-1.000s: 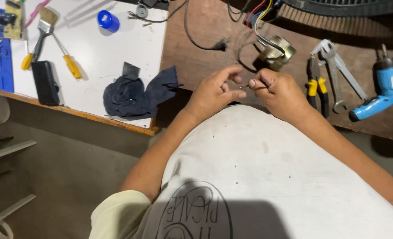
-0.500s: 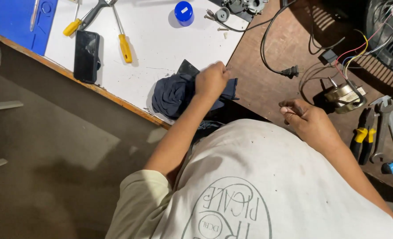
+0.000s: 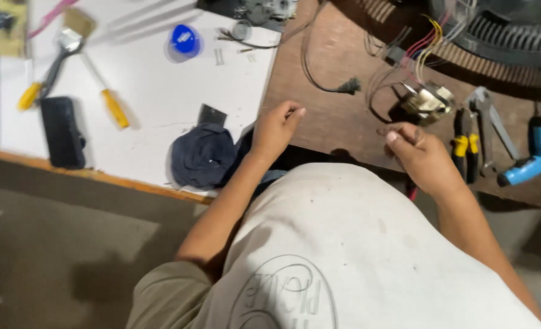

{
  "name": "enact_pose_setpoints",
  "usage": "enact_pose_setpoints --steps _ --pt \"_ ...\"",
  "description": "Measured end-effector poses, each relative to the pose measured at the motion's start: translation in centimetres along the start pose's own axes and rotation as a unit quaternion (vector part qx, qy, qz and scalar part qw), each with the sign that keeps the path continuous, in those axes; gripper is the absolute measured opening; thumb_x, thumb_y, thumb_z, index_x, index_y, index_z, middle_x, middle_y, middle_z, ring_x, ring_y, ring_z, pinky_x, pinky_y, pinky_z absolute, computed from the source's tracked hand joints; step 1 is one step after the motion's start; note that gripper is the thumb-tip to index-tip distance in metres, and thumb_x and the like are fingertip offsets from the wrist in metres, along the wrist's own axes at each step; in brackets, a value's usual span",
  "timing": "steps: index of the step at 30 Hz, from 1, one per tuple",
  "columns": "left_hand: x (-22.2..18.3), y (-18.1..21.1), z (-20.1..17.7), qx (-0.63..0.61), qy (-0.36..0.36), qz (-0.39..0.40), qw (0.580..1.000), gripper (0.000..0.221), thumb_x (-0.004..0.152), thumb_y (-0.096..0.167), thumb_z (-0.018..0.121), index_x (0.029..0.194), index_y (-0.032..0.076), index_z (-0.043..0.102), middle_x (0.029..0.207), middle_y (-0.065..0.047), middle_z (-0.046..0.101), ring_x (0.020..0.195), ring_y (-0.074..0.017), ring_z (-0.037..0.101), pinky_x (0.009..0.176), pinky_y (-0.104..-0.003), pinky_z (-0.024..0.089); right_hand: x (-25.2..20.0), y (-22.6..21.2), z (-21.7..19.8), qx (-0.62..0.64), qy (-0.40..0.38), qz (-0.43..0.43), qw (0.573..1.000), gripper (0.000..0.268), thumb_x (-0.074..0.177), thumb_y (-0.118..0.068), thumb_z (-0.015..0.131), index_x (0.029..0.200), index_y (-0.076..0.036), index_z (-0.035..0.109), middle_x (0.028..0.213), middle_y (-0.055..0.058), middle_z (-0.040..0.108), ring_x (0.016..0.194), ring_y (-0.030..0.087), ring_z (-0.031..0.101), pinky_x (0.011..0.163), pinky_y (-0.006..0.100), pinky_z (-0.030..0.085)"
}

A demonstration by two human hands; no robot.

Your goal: Disassembling, inspecting, and reassembling a small electric motor on a repair bench.

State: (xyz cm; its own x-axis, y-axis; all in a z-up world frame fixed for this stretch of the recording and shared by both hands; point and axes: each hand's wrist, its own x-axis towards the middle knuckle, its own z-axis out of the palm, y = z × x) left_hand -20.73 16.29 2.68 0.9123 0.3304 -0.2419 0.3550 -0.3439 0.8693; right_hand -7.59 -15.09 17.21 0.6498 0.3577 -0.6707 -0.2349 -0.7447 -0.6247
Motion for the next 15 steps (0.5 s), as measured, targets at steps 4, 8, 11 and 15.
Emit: enact_pose_setpoints --steps 4,8,11,15 --pt "0.6 3.1 4.3 -0.043 -0.134 -0.053 0.989 0.044 0.112 0.054 0.068 0.123 0.015 0.086 0.081 -0.002 0.082 0.080 -0.0191 0.084 0.073 -0.037 0.055 -0.8 5.7 -6.9 0.356 0.081 -0.002 0.931 0.050 0.119 -0.055 0.065 0.144 -0.012 0.069 0.085 0.000 0.060 0.055 0.006 0.028 0.050 0.023 0.023" --pt "2.4 8.6 6.5 -0.110 -0.229 -0.150 0.955 0.037 0.115 0.050 0.065 0.114 0.016 0.079 0.107 -0.001 0.082 0.092 -0.0183 0.078 0.081 -0.038 0.063 -0.8 16.0 -7.2 0.524 0.123 0.078 0.839 0.030 0.121 -0.051 0.066 0.130 -0.023 0.069 0.092 -0.006 0.054 0.062 0.002 0.034 0.054 0.017 0.026" --pt "5.0 8.9 11.7 -0.165 -0.234 -0.206 0.936 0.036 0.114 0.039 0.069 0.129 0.007 0.077 0.113 -0.008 0.084 0.090 -0.0129 0.078 0.071 -0.027 0.065 -1.6 22.1 -4.2 0.514 0.120 0.076 0.846 0.027 0.122 -0.043 0.071 0.130 -0.017 0.071 0.105 0.004 0.069 0.085 0.015 0.063 0.077 0.030 0.050" --pt "7.4 7.8 19.5 -0.223 -0.233 -0.242 0.915 0.051 0.113 0.033 0.070 0.151 -0.001 0.072 0.130 -0.015 0.089 0.095 -0.0123 0.085 0.071 -0.022 0.075 -4.9 21.7 -2.9 0.446 0.098 0.113 0.883 0.028 0.124 -0.034 0.072 0.131 -0.008 0.075 0.111 0.016 0.082 0.096 0.027 0.084 0.086 0.041 0.068"
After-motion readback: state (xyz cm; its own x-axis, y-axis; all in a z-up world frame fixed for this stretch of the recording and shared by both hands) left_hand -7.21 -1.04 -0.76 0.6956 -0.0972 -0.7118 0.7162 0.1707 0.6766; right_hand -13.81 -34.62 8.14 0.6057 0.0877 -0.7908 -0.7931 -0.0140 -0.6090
